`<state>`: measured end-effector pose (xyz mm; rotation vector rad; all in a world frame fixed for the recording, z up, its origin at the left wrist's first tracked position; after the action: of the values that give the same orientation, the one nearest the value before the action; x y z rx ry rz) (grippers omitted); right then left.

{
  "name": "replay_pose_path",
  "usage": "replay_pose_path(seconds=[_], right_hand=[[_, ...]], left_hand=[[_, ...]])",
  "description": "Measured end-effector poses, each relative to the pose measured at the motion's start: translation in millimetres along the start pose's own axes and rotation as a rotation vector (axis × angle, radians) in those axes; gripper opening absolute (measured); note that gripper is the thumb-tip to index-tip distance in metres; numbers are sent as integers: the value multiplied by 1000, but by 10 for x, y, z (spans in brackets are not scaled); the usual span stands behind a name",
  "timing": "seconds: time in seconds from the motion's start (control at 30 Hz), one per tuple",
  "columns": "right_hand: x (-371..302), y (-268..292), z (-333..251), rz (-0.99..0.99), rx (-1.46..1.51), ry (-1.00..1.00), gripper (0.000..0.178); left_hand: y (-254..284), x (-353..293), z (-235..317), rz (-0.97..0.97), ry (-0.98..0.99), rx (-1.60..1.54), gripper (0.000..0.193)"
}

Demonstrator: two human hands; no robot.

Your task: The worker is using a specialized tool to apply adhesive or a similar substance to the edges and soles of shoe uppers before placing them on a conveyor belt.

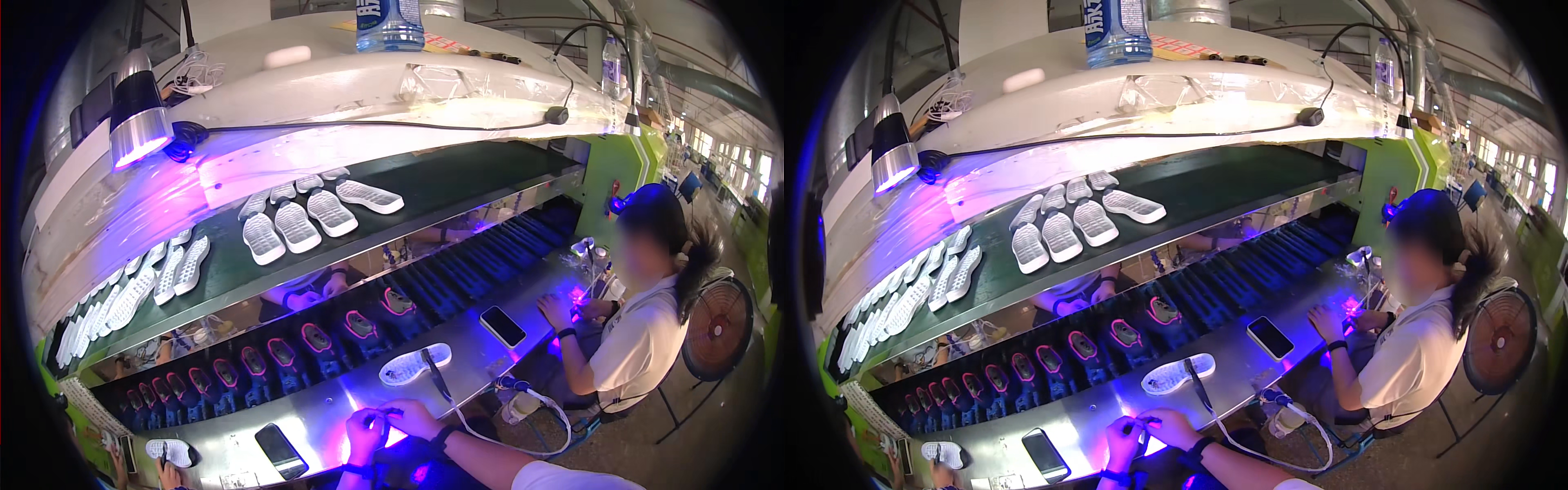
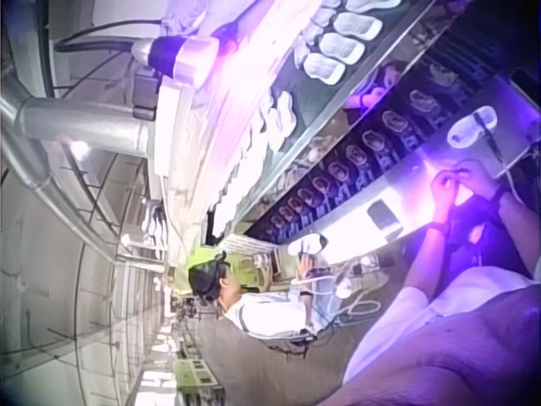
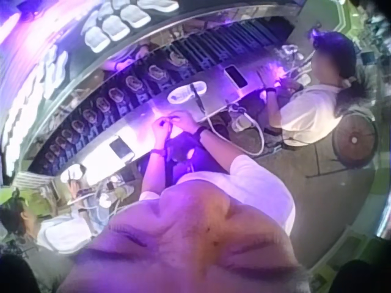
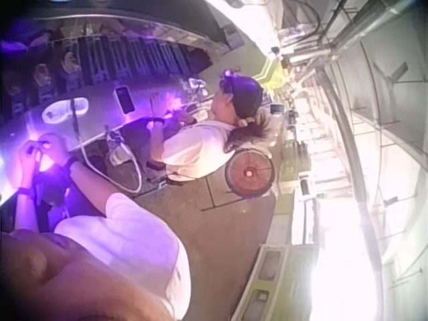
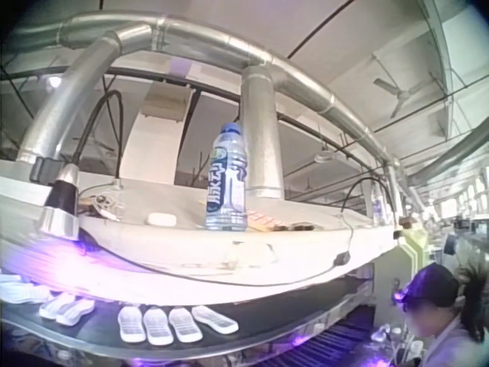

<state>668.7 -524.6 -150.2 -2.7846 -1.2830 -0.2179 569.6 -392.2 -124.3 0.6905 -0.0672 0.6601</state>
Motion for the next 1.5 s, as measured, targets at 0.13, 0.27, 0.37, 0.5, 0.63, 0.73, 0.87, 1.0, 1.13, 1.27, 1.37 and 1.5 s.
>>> replay_pose_path(seconds=[0.13, 0.27, 0.37, 0.5, 0.63, 0.73, 0.87, 1.0, 1.13, 1.27, 1.37, 1.5], right_hand=[[-7, -20, 13, 26, 6, -8, 31], [-7, 10, 83, 24, 49, 1, 30], [1, -25, -18, 1, 29, -35, 29], [10, -32, -53, -18, 19, -57, 29], [11, -14, 11, 44, 29, 38, 26], [5, -8, 30, 31, 55, 11, 27], [2, -26, -1, -1, -6, -44, 28], [-11, -15, -35, -13, -14, -41, 28], [-17, -23, -36, 0, 3, -21, 29], [-20, -6, 18, -12, 37, -45, 29], [20, 13, -42, -21, 42, -84, 30], [1, 49, 23, -15, -6, -50, 31]], left_hand=[[4, -23, 13, -37, 29, -62, 15], [-6, -16, 31, -28, 22, -56, 14], [45, -10, 49, -34, 49, -47, 14], [51, -4, 70, -32, 42, 11, 15], [47, 18, 129, -48, 62, 13, 14], [34, 6, 109, -47, 72, 12, 15], [69, -17, 138, -36, 87, 2, 15], [48, -26, 113, -38, 41, 19, 16], [43, -22, 172, -50, 77, 36, 18], [34, -7, 191, -9, 39, 78, 18], [19, 17, 167, -11, 29, 109, 18], [-16, 24, 160, -38, 40, 103, 20]])
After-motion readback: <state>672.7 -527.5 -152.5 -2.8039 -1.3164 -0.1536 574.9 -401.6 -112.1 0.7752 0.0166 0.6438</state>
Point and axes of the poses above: each hand's wrist, its own x-axis towards the middle knuckle, its own y-axis out of the back of the hand, z = x × y, the point moved 3 cm from there along x, towards the middle knuckle, and after that the axes turned 12 degrees about x, right-handed, at the moved point
